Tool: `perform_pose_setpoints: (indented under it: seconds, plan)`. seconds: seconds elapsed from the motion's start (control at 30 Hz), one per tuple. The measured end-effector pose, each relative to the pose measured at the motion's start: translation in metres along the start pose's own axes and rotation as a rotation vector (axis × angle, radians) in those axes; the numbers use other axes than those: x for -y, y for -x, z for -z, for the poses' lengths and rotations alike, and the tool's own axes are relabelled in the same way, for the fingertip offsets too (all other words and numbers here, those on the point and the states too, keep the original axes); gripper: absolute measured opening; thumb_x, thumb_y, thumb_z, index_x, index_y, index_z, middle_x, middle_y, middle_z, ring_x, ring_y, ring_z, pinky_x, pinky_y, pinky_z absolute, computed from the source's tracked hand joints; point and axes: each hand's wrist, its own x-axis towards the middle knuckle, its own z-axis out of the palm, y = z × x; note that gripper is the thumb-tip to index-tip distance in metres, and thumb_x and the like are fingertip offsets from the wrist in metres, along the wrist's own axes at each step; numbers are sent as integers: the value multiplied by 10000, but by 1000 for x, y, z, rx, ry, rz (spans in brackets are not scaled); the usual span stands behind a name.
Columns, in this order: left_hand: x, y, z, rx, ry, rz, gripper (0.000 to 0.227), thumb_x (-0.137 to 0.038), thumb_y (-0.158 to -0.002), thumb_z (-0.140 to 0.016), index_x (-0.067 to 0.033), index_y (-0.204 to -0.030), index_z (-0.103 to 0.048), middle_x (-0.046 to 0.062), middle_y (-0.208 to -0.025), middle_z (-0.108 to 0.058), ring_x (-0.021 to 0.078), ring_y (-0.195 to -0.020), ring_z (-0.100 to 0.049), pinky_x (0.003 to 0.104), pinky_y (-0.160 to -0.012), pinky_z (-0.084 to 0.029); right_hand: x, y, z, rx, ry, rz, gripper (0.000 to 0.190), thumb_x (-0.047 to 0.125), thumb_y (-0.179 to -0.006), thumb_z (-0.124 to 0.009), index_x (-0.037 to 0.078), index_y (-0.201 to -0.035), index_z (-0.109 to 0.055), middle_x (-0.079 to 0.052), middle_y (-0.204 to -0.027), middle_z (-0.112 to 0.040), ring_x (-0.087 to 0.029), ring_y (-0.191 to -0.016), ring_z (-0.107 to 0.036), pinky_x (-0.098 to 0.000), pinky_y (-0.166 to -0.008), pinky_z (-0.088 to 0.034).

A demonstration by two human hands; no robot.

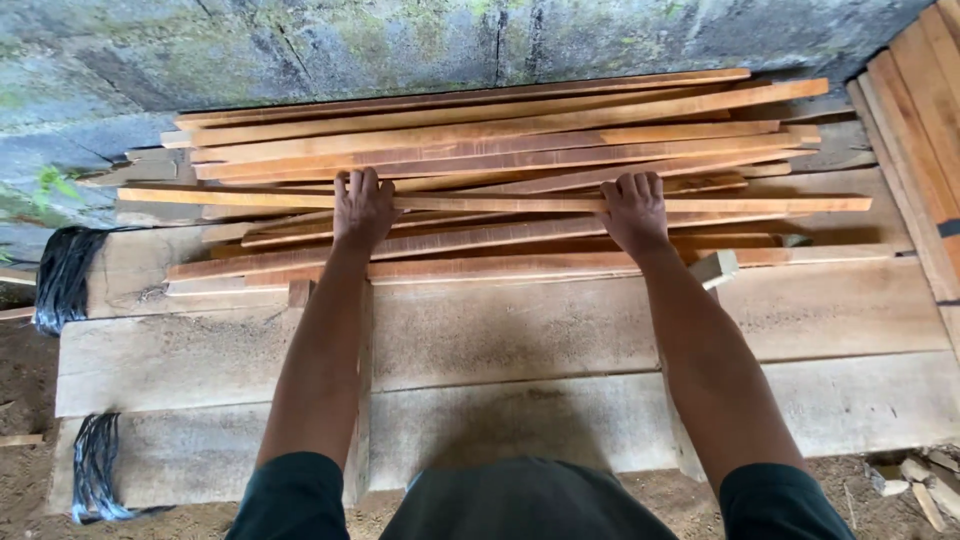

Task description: Sort and stack long wooden planks on a workbench.

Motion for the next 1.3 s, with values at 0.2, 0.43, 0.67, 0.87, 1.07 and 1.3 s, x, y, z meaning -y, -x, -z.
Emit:
perform_pose_setpoints:
  seconds: [0.2, 0.43, 0.67, 0.87, 1.07, 1.3]
  plan:
    - [0, 11, 63, 196, 9, 2, 669, -465, -634, -886, -152, -1129, -560, 43, -970, -706, 220, -1041, -692, 481, -1152, -348, -22, 11, 13, -46, -21, -16, 407, 245, -553, -805, 138, -905, -632, -67, -902, -531, -274, -867, -601, -418, -892, -518]
    - [-17, 29, 127, 158, 217, 76, 611, -581, -691, -838, -195, -1094, -589, 55, -869, -732, 265, -858, -750, 418, -888, -543, -25, 54, 29, 50, -48, -52, 404, 341, -652, -812, 182, -966, -614, -12, -758, -620, -223, -704, -709, -352, -737, -579]
    - [-37, 30, 205, 78, 243, 16, 527, -637, -893, -715, -132, -1030, -651, 58, -934, -726, 215, -957, -711, 409, -994, -447, 1, 19, 154, -29, -234, 78, 495, 419, -690, -890, 101, -1016, -695, -101, -832, -626, -293, -808, -689, -386, -791, -557]
    - [-39, 53, 185, -15, 52, -93, 558, -642, -773, -789, -166, -1004, -611, 25, -911, -688, 193, -975, -678, 382, -978, -480, -5, 40, 126, -46, -137, 120, 404, 351, -753, -857, 104, -1009, -666, -77, -910, -610, -272, -903, -654, -376, -834, -529]
    - [-68, 53, 200, 397, 697, 437, 521, -507, -912, -539, -175, -1295, -419, 13, -1268, -455, 193, -1211, -448, 380, -1093, -312, -11, 87, 78, -32, -46, 82, 255, 315, -827, -734, 150, -1014, -681, -34, -816, -612, -234, -777, -672, -352, -761, -536]
    - [-87, 110, 167, -11, 221, 6, 516, -687, -966, -520, -189, -1050, -629, -1, -851, -624, 167, -848, -662, 426, -1057, -416, 37, 119, 106, -3, -235, 55, 460, 565, -913, -669, 135, -1075, -692, -59, -855, -596, -251, -796, -663, -380, -792, -531]
